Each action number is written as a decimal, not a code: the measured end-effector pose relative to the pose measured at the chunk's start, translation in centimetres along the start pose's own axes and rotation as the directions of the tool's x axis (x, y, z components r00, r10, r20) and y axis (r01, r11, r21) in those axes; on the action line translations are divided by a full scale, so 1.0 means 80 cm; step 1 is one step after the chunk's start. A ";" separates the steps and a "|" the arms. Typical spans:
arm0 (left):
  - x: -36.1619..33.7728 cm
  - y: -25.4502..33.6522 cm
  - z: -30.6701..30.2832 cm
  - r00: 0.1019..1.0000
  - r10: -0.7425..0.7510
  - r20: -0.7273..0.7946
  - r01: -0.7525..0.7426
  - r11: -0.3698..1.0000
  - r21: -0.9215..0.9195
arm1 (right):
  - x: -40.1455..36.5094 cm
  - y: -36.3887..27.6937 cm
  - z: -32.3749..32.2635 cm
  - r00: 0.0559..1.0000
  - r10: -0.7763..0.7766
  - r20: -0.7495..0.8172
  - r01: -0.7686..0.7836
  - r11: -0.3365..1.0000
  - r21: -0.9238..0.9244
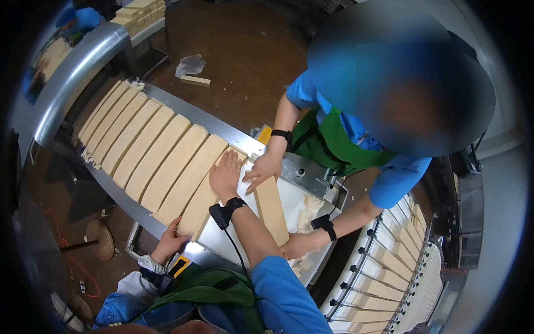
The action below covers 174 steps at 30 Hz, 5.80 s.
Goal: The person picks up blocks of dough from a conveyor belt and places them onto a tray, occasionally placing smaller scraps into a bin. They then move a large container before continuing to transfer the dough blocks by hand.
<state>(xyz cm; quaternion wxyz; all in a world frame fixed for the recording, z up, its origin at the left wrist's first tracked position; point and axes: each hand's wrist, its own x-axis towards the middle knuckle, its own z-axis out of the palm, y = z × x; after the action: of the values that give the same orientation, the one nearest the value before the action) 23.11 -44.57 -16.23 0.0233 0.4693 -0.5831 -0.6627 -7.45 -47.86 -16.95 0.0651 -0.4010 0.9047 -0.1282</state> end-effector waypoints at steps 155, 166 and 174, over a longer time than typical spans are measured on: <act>-0.083 -0.003 0.166 0.964 0.181 -0.197 -0.105 0.934 0.341 | -0.382 0.302 -0.217 0.974 -0.070 -0.215 0.103 0.983 0.149; 0.000 -0.039 0.072 0.961 0.239 -0.138 -0.206 0.954 0.218 | -0.031 0.083 -0.024 0.965 -0.227 -0.134 0.249 0.951 0.183; -0.023 0.022 0.068 1.000 0.003 0.001 -0.003 0.994 0.111 | -0.037 0.065 -0.010 0.972 -0.164 -0.170 0.165 0.986 -0.010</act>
<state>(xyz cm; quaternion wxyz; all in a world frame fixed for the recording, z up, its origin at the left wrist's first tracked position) 19.70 -40.02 -14.39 -0.0020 0.4688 -0.6198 -0.6293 -9.31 -42.20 -17.64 -0.0222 -0.4620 0.8704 -0.1689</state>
